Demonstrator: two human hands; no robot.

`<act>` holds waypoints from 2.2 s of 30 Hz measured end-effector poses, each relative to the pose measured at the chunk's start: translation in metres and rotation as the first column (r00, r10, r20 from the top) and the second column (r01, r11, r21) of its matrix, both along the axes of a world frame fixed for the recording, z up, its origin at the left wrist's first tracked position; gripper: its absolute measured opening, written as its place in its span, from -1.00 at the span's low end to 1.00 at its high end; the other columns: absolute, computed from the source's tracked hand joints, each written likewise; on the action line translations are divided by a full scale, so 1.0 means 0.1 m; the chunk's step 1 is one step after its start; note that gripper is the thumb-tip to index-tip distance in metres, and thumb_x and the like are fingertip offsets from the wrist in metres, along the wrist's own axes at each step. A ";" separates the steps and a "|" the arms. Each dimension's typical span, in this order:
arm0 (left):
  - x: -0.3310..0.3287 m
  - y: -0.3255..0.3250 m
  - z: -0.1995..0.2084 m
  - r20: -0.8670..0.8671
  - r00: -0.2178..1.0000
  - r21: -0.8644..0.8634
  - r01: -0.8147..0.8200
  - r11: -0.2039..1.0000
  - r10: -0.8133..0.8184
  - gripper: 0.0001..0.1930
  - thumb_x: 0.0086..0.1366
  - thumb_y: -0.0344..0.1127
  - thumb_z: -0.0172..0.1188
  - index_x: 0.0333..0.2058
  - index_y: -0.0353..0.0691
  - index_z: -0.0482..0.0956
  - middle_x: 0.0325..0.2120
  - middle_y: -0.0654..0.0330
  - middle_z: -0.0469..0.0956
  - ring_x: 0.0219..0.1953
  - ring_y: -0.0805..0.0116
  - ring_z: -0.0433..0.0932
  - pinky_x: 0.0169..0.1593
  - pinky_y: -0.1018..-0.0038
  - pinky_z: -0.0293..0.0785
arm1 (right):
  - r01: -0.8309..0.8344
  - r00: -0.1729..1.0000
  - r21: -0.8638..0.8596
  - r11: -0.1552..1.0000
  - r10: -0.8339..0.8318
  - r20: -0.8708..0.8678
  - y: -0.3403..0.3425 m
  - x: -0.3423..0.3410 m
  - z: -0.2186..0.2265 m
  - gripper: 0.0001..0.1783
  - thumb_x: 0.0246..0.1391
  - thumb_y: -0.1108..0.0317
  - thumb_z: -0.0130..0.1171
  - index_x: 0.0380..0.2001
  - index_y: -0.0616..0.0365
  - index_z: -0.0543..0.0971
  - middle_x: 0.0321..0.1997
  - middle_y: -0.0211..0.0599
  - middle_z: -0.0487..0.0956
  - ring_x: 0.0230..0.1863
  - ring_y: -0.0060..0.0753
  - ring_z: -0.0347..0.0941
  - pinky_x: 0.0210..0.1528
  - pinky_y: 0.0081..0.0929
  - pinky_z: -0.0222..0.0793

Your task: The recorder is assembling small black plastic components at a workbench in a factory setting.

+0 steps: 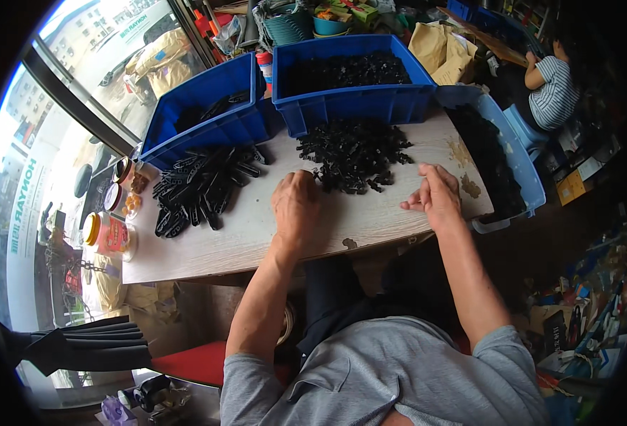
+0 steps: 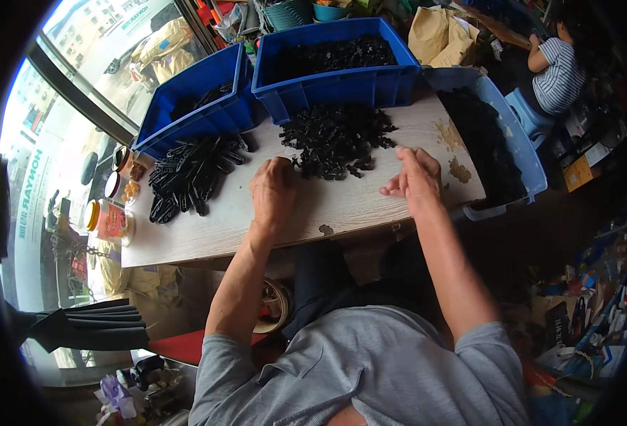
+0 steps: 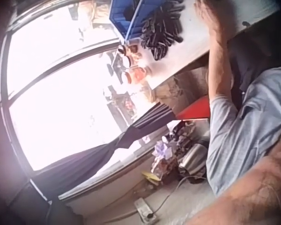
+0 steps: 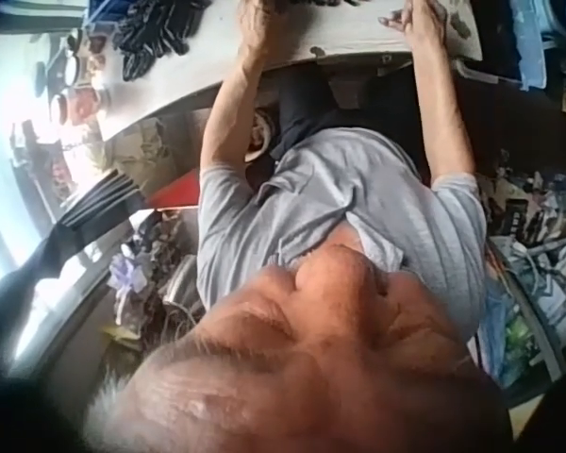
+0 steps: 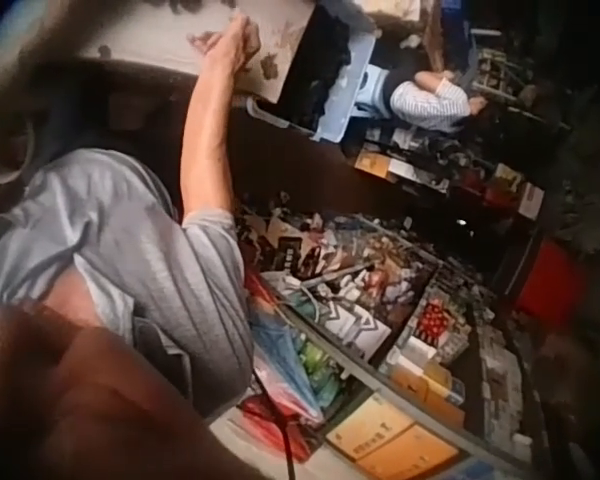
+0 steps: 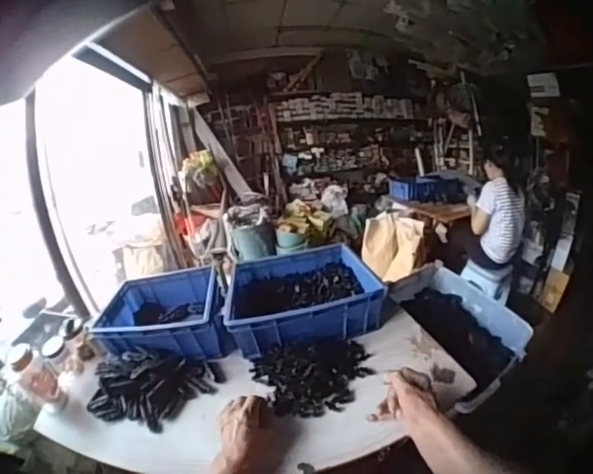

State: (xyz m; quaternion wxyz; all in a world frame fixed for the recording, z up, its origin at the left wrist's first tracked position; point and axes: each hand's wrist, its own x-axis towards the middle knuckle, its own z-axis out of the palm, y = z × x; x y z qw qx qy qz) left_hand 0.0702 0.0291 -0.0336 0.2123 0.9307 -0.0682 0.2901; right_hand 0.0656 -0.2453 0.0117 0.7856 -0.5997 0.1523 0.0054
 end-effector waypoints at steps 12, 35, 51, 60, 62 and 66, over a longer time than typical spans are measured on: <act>-0.30 -0.03 0.19 -0.110 0.849 -0.992 -0.128 0.001 -0.517 -0.89 0.28 -0.40 0.21 -0.27 -0.30 0.54 -0.48 0.22 0.54 -0.45 0.48 0.49 -0.35 0.61 0.41 | -0.372 0.928 0.042 0.927 0.372 0.009 0.60 -0.10 -0.03 -0.77 0.12 0.27 0.26 -0.24 0.17 0.55 -0.82 -0.50 0.33 -0.76 -0.58 0.40 -0.57 -0.33 0.58; -0.48 0.76 0.23 0.145 0.924 0.017 -0.361 0.933 0.354 -0.64 0.08 -0.35 0.31 -0.10 -0.19 0.54 -0.09 0.11 0.53 0.00 0.02 0.43 0.04 0.22 0.38 | -0.541 0.831 -0.079 0.837 0.547 0.105 0.82 -0.09 -0.11 -0.77 0.09 0.29 0.26 -0.35 0.24 0.52 -0.81 -0.43 0.34 -0.81 -0.46 0.36 -0.67 -0.49 0.39; -0.56 1.07 0.18 -0.006 0.963 0.207 -0.263 0.942 0.270 -0.73 0.19 -0.26 0.26 -0.15 -0.21 0.60 -0.16 0.10 0.58 -0.11 0.04 0.48 -0.04 0.20 0.39 | -0.520 0.849 -0.029 0.854 0.521 0.087 0.84 -0.12 -0.11 -0.79 0.12 0.28 0.24 -0.34 0.21 0.52 -0.78 -0.44 0.37 -0.75 -0.46 0.44 -0.66 -0.49 0.44; -0.69 1.12 0.08 0.067 0.974 0.029 -0.219 0.975 0.216 -0.78 0.18 -0.25 0.30 -0.23 -0.21 0.61 -0.26 0.08 0.60 -0.24 0.02 0.52 -0.11 0.24 0.42 | -0.517 0.847 -0.038 0.855 0.517 0.125 0.82 -0.12 -0.14 -0.79 0.12 0.27 0.25 -0.34 0.19 0.53 -0.78 -0.45 0.36 -0.71 -0.46 0.46 -0.63 -0.45 0.49; -0.74 1.00 0.10 0.038 0.979 -0.074 -0.199 0.977 0.202 -0.79 0.19 -0.30 0.30 -0.23 -0.24 0.60 -0.34 0.11 0.60 -0.32 0.10 0.53 -0.17 0.30 0.43 | -0.512 0.849 -0.036 0.858 0.512 0.134 0.83 -0.11 -0.14 -0.79 0.12 0.26 0.25 -0.34 0.18 0.53 -0.78 -0.46 0.36 -0.72 -0.46 0.46 -0.62 -0.45 0.49; -0.80 0.66 0.05 -0.035 0.997 -0.620 -0.073 0.782 0.066 -0.83 0.22 -0.42 0.28 -0.23 -0.32 0.57 -0.48 0.24 0.58 -0.45 0.44 0.53 -0.35 0.52 0.42 | -0.471 0.868 -0.027 0.882 0.469 0.161 0.86 -0.13 -0.15 -0.80 0.15 0.25 0.23 -0.34 0.15 0.54 -0.78 -0.47 0.35 -0.69 -0.47 0.46 -0.56 -0.39 0.55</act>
